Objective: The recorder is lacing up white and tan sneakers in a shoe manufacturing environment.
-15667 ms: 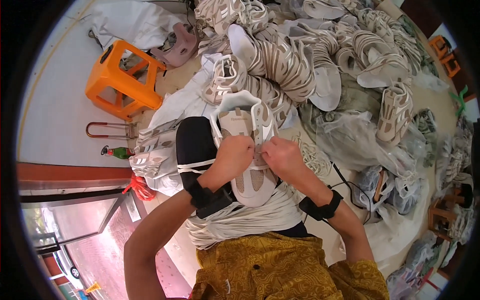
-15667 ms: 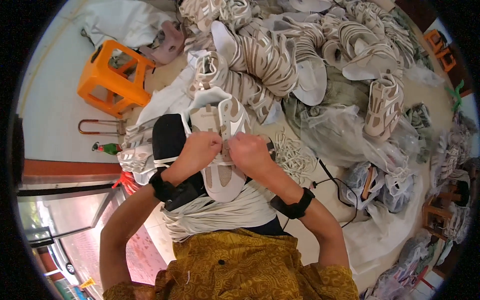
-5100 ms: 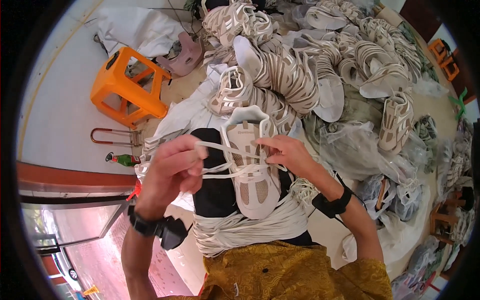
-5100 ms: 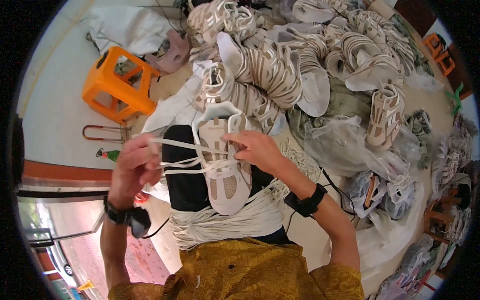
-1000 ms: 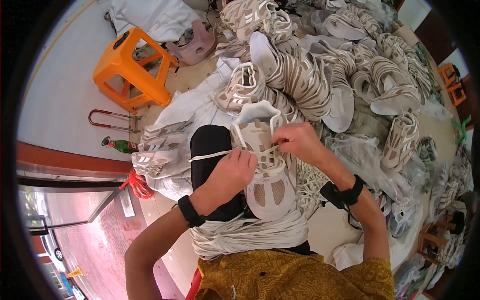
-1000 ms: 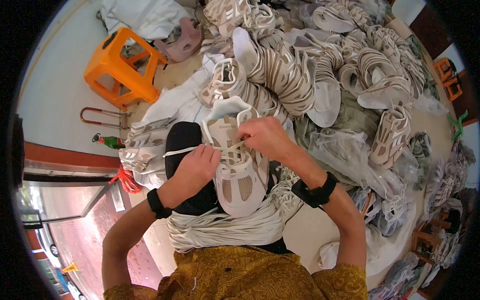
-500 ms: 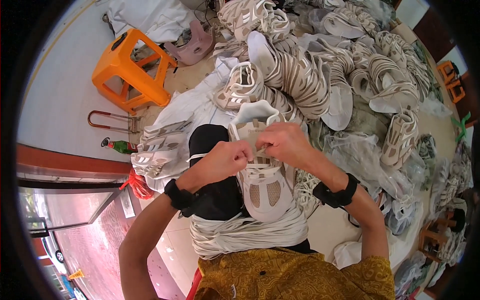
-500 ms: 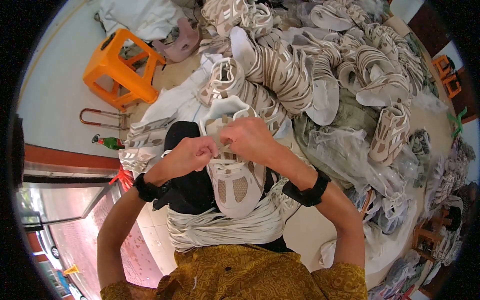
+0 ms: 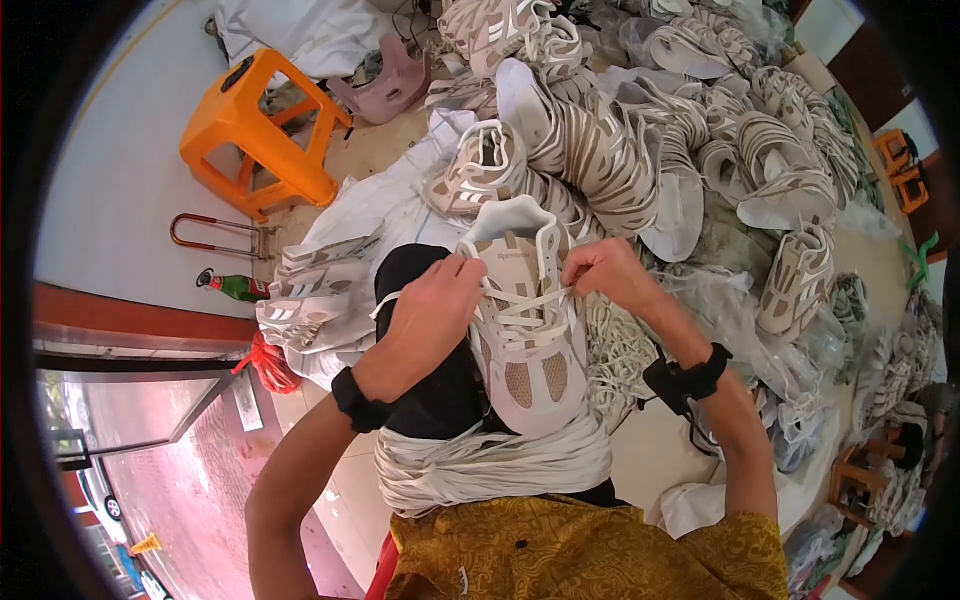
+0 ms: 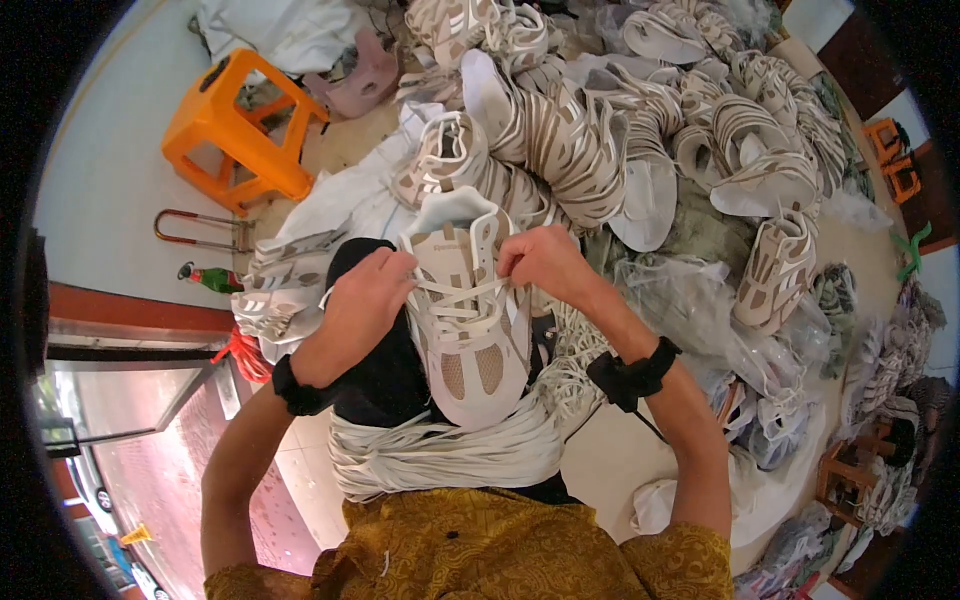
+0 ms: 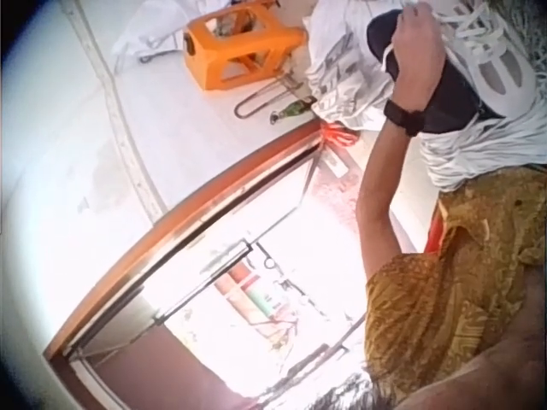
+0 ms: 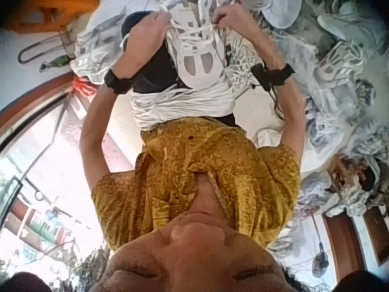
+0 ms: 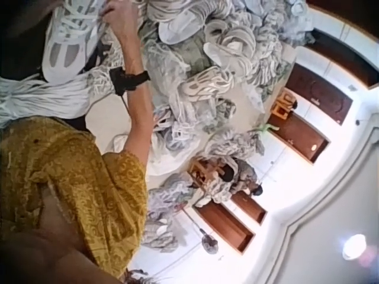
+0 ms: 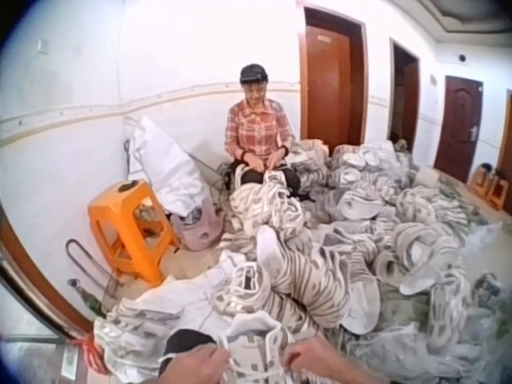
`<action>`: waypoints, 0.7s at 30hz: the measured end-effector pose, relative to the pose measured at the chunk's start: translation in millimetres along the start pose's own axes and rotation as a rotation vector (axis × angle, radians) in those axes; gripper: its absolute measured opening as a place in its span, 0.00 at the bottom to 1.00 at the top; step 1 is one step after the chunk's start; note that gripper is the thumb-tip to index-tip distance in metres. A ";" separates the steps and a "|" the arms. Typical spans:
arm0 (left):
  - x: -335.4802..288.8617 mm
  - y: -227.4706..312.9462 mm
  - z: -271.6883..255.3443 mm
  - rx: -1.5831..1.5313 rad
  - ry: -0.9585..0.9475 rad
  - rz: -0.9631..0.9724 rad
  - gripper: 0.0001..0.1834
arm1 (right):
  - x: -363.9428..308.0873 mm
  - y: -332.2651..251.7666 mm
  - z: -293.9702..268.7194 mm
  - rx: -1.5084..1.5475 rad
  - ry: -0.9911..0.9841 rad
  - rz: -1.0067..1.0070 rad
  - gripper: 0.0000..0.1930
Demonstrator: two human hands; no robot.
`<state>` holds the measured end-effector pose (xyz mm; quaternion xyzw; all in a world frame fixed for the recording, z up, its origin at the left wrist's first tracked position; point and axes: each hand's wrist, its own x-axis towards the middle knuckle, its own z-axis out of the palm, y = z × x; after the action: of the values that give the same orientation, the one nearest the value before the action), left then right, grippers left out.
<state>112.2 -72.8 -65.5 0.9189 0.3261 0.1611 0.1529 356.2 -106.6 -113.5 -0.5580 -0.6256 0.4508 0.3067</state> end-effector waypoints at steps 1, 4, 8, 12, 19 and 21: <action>-2.5 -0.1 -4.4 0.047 0.026 0.009 0.10 | 0.9 0.5 0.3 0.000 0.003 -0.002 0.11; -9.9 5.9 -11.9 0.114 -0.053 -0.082 0.10 | 1.0 -2.3 -1.6 0.272 -0.021 0.005 0.09; -9.3 -5.6 -8.3 0.122 -0.283 -0.121 0.08 | -2.7 -20.0 -0.7 0.281 -0.019 0.026 0.09; -12.3 -10.4 -9.7 -0.187 -0.232 -0.087 0.08 | -5.9 -22.2 -1.1 0.400 -0.059 0.103 0.09; -20.5 -64.7 -39.8 0.268 -0.083 0.158 0.07 | -7.5 -21.8 -8.8 0.258 -0.020 0.096 0.09; -34.4 -92.3 -50.6 0.266 -0.086 -0.033 0.05 | -0.1 -15.9 -1.5 0.274 0.011 0.077 0.09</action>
<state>16.1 -17.8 -62.3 0.9316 0.3527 0.0745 0.0463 350.9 -105.9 -98.5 -0.5369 -0.5347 0.5405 0.3657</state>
